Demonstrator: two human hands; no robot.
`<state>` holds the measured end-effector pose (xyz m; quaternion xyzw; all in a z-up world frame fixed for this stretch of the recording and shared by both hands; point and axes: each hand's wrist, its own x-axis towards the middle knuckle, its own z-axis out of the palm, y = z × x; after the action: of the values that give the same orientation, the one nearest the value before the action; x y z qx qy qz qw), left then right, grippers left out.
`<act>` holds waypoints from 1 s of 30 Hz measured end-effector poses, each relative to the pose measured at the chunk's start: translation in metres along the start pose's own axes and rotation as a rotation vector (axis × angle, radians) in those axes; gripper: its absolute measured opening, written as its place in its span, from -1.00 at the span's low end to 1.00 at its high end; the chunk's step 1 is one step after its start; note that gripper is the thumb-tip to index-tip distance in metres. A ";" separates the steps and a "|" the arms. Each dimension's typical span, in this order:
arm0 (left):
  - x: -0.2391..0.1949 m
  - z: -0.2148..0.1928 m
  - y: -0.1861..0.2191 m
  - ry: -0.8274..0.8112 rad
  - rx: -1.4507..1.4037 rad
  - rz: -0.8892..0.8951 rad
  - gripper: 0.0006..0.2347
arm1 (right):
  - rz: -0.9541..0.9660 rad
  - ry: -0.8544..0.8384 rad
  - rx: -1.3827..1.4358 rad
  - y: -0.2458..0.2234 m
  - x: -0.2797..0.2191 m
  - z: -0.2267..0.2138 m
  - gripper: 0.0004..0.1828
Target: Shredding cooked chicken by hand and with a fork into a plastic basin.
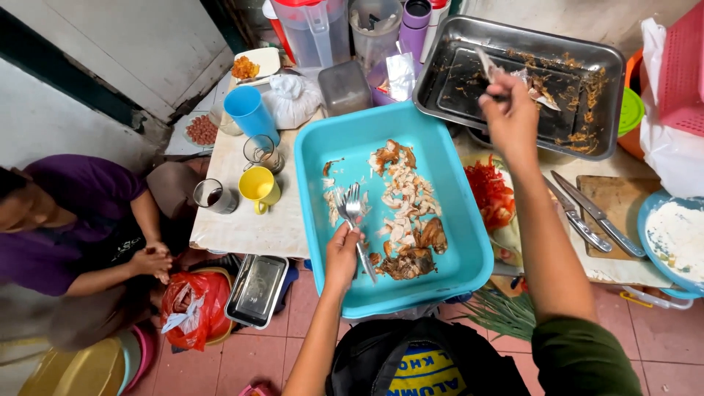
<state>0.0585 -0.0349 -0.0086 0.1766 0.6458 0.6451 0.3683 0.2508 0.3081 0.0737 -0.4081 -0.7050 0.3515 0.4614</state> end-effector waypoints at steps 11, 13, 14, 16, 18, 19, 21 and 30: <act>0.083 0.025 -0.070 0.000 0.097 0.014 -0.65 | 0.239 -0.804 -0.172 -0.038 -0.211 0.115 -0.50; 0.104 0.019 -0.069 -0.035 0.181 -0.001 -0.59 | 0.239 -0.721 -0.159 -0.030 -0.189 0.104 -0.56; 0.117 0.013 -0.068 -0.133 0.350 -0.008 -0.59 | 0.269 -0.669 -0.299 -0.023 -0.175 0.099 -0.59; 0.157 0.010 -0.084 -0.224 0.518 -0.021 -0.57 | 0.296 -0.624 -0.437 0.026 -0.151 0.098 -0.62; 0.217 0.022 -0.114 -0.151 0.961 0.230 -0.56 | 0.340 -0.634 -0.813 0.113 -0.124 0.106 -0.52; 0.234 0.032 -0.120 -0.144 0.958 0.237 -0.56 | 0.331 -0.630 -0.813 0.116 -0.124 0.109 -0.52; 0.269 0.055 -0.129 -0.056 1.083 0.191 -0.67 | 0.312 -0.722 -0.921 0.121 -0.125 0.115 -0.51; 0.314 0.063 -0.189 -0.302 1.228 0.039 -0.61 | 0.187 -0.673 -0.985 0.046 -0.125 0.157 -0.61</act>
<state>-0.0602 0.2104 -0.2623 0.4568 0.8357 0.1315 0.2750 0.1451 0.1963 -0.0627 -0.5006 -0.8531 0.1326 -0.0633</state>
